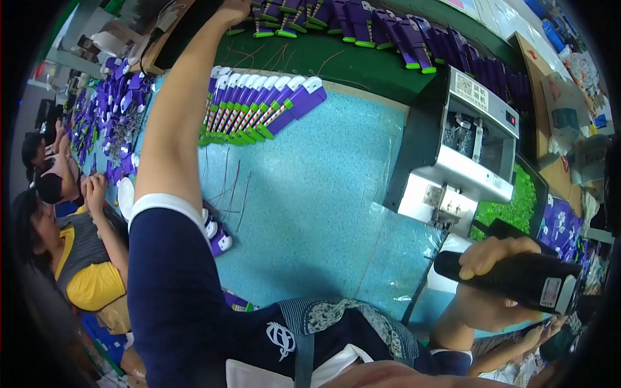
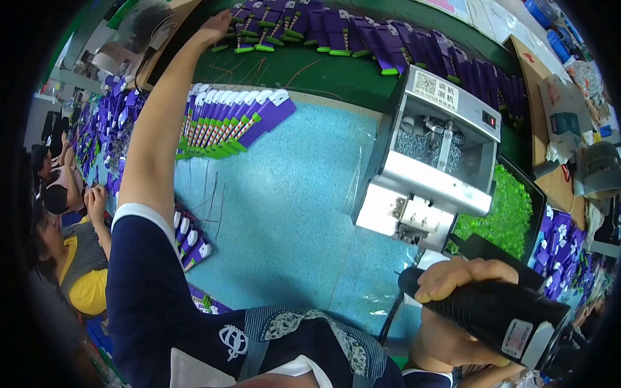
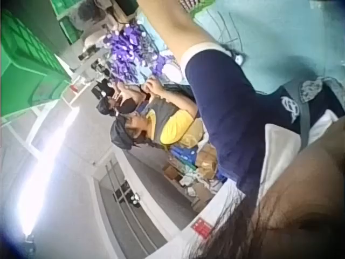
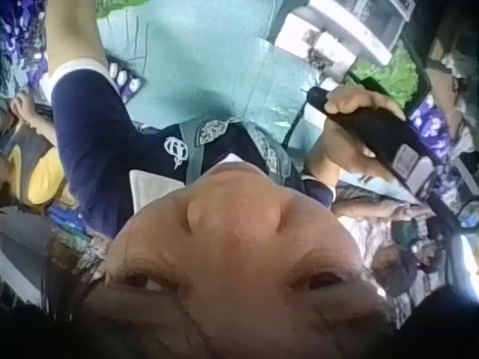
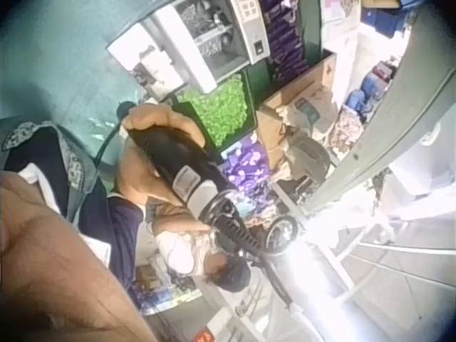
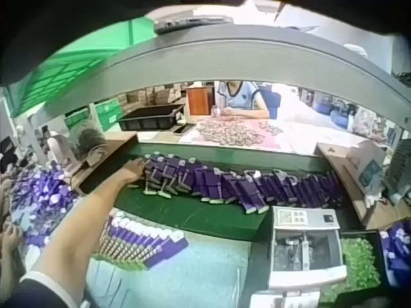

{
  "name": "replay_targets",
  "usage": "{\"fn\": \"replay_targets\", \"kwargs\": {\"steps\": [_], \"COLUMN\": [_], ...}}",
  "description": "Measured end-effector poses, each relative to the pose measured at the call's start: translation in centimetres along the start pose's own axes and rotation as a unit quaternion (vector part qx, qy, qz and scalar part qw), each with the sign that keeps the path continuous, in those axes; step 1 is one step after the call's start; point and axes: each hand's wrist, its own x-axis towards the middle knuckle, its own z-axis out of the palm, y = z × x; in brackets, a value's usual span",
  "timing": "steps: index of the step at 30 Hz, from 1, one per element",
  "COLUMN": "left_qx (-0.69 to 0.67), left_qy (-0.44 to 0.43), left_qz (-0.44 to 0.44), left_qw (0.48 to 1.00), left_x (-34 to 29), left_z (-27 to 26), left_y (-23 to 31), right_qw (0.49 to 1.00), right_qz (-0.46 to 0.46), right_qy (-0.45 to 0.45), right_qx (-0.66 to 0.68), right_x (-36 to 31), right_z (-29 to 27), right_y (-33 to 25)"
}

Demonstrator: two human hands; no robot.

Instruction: The person assembles plastic toy components by hand, securing them together with screws using an electric screwdriver.

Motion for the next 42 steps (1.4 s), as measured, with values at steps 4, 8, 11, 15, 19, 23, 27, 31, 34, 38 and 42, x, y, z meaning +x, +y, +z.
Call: {"fn": "replay_targets", "kwargs": {"steps": [4,8,11,15,19,23,27,31,34,38,42], "left_qx": [-0.092,0.031,0.097,0.146,0.145,0.114,0.011,-0.166,-0.453,-0.58,-0.642], "left_qy": [0.054,0.078,0.094,0.112,0.038,-0.032,-0.116,-0.175,-0.323,-0.396,-0.441], "left_qz": [0.091,0.133,0.058,0.06,-0.001,0.007,0.053,0.029,-0.136,-0.22,-0.211], "left_qw": [0.99,0.988,0.989,0.981,0.989,0.993,0.992,0.97,0.82,0.677,0.59], "left_x": [-17.4,-31.9,-34.0,-33.9,-33.3,-33.1,-36.5,-43.7,-47.9,-50.8,-51.4], "left_z": [-8.4,-8.3,-6.1,-6.0,-6.5,-6.1,-5.4,-3.3,-3.4,-2.6,-2.2], "left_y": [10.6,16.4,16.6,18.2,19.2,19.4,19.9,20.9,23.2,26.2,27.7], "right_qw": [1.0,0.996,0.993,0.994,0.996,0.995,0.995,0.983,0.969,0.972,0.968], "right_qz": [-0.011,-0.032,-0.039,-0.049,-0.052,-0.048,-0.056,-0.12,-0.166,-0.157,-0.147], "right_qy": [-0.009,-0.05,-0.07,-0.057,-0.046,-0.04,-0.035,-0.048,-0.062,-0.053,-0.103], "right_qx": [0.007,0.065,0.088,0.078,0.06,0.071,0.07,0.131,0.171,0.17,0.173], "right_x": [-0.1,-0.9,-1.2,-1.0,-1.3,-1.4,-1.0,0.5,2.3,4.0,2.9], "right_z": [-0.1,-0.5,-0.4,-0.2,-0.2,-0.3,-0.5,-0.2,0.3,1.3,1.4], "right_y": [-0.4,-0.3,-0.1,-0.1,-0.2,-0.4,-0.4,0.2,0.4,1.8,3.1]}}
